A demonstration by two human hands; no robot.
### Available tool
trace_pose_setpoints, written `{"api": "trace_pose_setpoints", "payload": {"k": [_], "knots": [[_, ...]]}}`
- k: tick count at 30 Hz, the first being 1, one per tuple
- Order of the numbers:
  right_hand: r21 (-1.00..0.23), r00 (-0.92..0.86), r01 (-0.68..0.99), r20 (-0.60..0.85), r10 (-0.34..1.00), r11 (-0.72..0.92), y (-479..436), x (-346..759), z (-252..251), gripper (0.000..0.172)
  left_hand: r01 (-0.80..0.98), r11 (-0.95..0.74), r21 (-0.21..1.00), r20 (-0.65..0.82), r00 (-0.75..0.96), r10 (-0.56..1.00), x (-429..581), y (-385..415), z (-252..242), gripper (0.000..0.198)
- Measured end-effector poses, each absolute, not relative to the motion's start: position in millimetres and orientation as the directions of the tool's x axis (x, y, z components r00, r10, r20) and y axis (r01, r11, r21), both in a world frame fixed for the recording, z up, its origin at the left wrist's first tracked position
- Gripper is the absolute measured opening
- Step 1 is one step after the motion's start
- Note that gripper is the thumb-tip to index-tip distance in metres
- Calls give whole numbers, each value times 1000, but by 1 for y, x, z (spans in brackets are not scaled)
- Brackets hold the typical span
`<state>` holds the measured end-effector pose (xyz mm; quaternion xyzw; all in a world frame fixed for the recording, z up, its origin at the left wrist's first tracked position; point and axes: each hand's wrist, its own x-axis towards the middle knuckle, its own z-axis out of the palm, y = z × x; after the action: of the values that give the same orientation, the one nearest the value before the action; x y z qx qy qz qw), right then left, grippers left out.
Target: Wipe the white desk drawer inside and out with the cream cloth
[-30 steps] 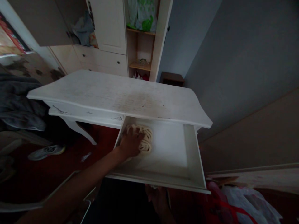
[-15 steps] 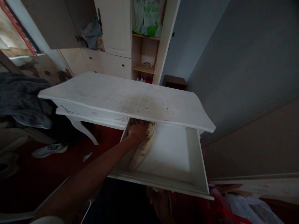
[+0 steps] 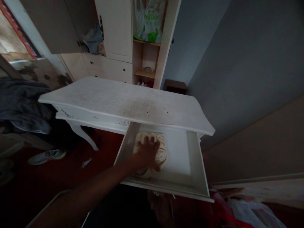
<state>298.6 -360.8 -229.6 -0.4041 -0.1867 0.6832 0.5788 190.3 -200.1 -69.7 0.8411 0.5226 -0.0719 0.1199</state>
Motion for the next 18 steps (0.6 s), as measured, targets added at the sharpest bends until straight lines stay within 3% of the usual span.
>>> {"api": "trace_pose_setpoints", "payload": {"k": [4, 13, 18], "knots": [[-705, 2, -652, -368, 930, -278, -360, 297, -226, 51, 872, -484, 69, -221, 487, 845, 196, -209, -84, 124], [-830, 66, -526, -260, 963, -188, -361, 292, -220, 56, 859, -505, 83, -103, 511, 853, 215, -194, -72, 87], [-865, 89, -466, -255, 963, -186, -359, 292, -218, 59, 855, -507, 107, -16, 511, 859, 238, -165, -78, 80]]}}
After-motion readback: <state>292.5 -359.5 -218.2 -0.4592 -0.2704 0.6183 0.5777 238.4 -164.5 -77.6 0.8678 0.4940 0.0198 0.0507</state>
